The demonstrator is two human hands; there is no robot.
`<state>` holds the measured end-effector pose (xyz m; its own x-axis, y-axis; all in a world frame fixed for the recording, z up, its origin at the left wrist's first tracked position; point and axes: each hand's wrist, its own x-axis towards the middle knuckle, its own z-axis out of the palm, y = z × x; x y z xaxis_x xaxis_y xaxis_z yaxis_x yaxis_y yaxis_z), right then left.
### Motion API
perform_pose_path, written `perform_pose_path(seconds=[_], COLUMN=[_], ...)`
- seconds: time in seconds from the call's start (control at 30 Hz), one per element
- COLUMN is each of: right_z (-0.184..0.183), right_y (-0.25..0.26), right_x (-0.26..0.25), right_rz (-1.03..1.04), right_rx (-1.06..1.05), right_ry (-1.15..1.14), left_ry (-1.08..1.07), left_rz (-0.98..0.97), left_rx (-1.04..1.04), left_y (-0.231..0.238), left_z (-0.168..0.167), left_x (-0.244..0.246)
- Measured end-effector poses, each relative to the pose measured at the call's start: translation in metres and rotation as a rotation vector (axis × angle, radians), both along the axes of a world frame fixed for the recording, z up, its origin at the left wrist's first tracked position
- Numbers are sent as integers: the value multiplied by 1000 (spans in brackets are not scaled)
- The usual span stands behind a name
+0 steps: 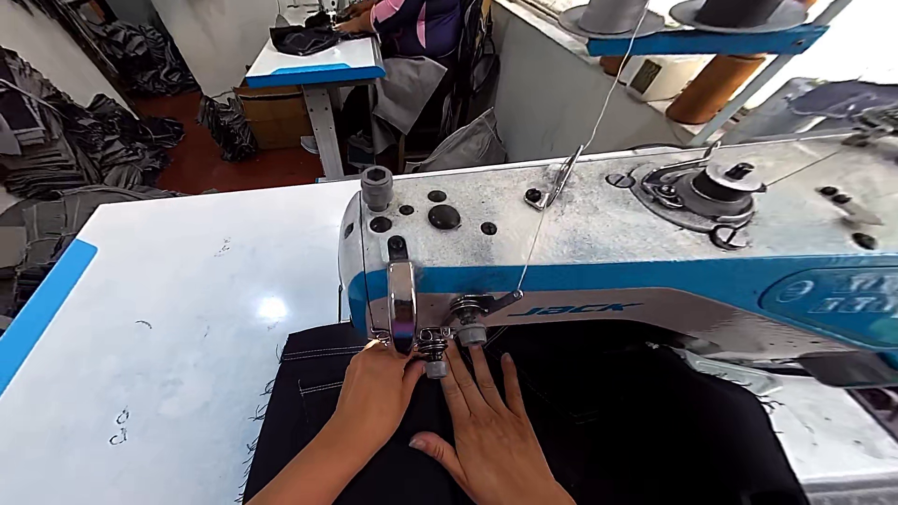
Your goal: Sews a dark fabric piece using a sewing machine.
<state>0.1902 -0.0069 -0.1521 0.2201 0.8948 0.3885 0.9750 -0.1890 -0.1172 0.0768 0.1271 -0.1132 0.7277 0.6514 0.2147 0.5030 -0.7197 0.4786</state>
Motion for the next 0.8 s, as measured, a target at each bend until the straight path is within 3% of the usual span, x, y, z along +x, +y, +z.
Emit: perform_pose_path(seconds=[0.17, 0.37, 0.53, 0.63, 0.8], right_z=[1, 0, 4, 2, 6], right_y=[1, 1, -1, -5, -4], right_x=[-2, -1, 9, 9, 10], right_rz=[-9, -3, 142, 152, 121], right_rx=[-8, -8, 221, 186, 160], right_ry=[-5, -5, 116, 91, 100], left_ry=[0, -83, -80, -56, 31], left_rz=[18, -57, -131, -163, -114], left_rx=[-2, 179, 192, 167, 308], left_y=[-2, 3, 12, 14, 14], left_z=[0, -13, -16, -17, -6], left_x=[3, -1, -3, -7, -44])
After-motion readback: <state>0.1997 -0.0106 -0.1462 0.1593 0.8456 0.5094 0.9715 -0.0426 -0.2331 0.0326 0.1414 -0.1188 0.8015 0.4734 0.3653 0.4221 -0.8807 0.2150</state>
